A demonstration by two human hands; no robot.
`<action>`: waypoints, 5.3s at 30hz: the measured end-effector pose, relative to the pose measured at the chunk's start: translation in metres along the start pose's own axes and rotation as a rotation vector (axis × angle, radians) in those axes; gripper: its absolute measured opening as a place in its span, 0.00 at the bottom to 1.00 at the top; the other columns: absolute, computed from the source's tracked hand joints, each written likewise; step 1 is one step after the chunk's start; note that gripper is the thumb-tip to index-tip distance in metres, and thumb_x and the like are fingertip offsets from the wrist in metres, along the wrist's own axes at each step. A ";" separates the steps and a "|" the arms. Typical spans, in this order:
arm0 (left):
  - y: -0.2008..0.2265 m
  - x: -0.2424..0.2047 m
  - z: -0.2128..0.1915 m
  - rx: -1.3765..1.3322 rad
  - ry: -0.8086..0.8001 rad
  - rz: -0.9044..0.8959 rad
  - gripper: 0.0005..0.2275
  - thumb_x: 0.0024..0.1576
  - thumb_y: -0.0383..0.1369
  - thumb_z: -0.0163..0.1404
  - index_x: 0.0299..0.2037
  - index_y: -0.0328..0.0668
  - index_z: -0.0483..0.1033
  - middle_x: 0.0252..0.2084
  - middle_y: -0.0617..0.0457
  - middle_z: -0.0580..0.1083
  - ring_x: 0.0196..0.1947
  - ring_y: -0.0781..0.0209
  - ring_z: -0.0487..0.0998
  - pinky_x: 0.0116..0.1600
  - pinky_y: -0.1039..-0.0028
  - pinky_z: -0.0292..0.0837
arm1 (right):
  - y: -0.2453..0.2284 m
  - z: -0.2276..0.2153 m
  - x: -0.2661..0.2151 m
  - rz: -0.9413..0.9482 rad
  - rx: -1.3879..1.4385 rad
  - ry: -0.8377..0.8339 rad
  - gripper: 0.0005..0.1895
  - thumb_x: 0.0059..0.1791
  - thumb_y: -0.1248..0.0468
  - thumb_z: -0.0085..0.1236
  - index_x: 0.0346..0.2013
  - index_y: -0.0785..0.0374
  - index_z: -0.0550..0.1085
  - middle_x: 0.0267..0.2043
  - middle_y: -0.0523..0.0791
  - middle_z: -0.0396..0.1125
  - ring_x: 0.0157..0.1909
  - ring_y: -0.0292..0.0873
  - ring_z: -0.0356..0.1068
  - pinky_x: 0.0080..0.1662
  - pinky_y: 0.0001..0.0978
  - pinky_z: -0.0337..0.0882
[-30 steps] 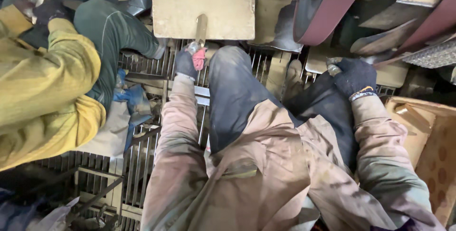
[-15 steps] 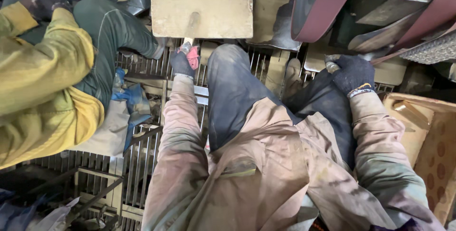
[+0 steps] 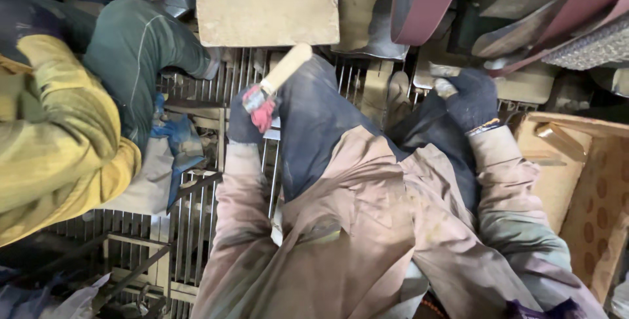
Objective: The person sits on the floor and repeatedly sands small rectangular wooden pieces against a belt sander. They hold the pieces with gloved hands, rotate them to sand different edges, and place finished pieces into a nearby cardboard box.
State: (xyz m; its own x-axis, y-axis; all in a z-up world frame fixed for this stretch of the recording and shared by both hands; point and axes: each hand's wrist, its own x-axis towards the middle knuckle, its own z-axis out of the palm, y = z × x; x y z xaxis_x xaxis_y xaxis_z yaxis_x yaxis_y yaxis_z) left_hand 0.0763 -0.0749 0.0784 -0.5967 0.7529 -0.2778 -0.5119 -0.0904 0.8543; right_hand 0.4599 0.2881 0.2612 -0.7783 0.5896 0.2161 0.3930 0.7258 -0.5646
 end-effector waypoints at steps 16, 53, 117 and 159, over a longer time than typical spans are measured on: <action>0.036 -0.047 0.233 0.420 -0.506 -0.069 0.15 0.63 0.36 0.50 0.53 0.30 0.74 0.42 0.44 0.78 0.41 0.57 0.80 0.46 0.71 0.77 | -0.041 -0.009 -0.036 0.383 1.180 -0.479 0.27 0.50 0.61 0.62 0.62 0.68 0.71 0.49 0.44 0.74 0.48 0.36 0.73 0.49 0.29 0.74; -0.073 0.134 0.179 -0.007 -0.193 -0.243 0.07 0.62 0.29 0.52 0.44 0.31 0.74 0.42 0.39 0.80 0.35 0.55 0.83 0.37 0.69 0.80 | 0.046 0.128 0.053 0.712 1.378 -0.126 0.14 0.51 0.67 0.62 0.44 0.78 0.76 0.39 0.55 0.76 0.36 0.47 0.78 0.41 0.39 0.81; -0.131 0.156 0.232 -0.037 -0.218 -0.376 0.10 0.63 0.29 0.52 0.47 0.26 0.76 0.39 0.39 0.80 0.31 0.55 0.81 0.31 0.72 0.74 | 0.039 0.051 0.022 0.483 1.125 -0.131 0.16 0.53 0.63 0.61 0.49 0.73 0.77 0.44 0.49 0.75 0.41 0.40 0.75 0.45 0.32 0.76; -0.060 0.126 0.193 -0.101 -0.175 -0.207 0.05 0.64 0.30 0.51 0.42 0.35 0.75 0.34 0.48 0.76 0.31 0.60 0.78 0.35 0.72 0.76 | 0.032 0.117 0.053 0.601 1.248 -0.162 0.12 0.53 0.67 0.59 0.44 0.76 0.78 0.37 0.52 0.77 0.35 0.41 0.76 0.40 0.30 0.77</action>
State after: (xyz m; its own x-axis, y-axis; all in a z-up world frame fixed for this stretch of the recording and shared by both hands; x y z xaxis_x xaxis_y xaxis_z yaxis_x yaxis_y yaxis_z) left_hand 0.1514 0.1511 0.0765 -0.3616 0.8624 -0.3543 -0.6760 0.0192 0.7366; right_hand 0.3743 0.3011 0.1611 -0.7291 0.5853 -0.3548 0.0587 -0.4630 -0.8844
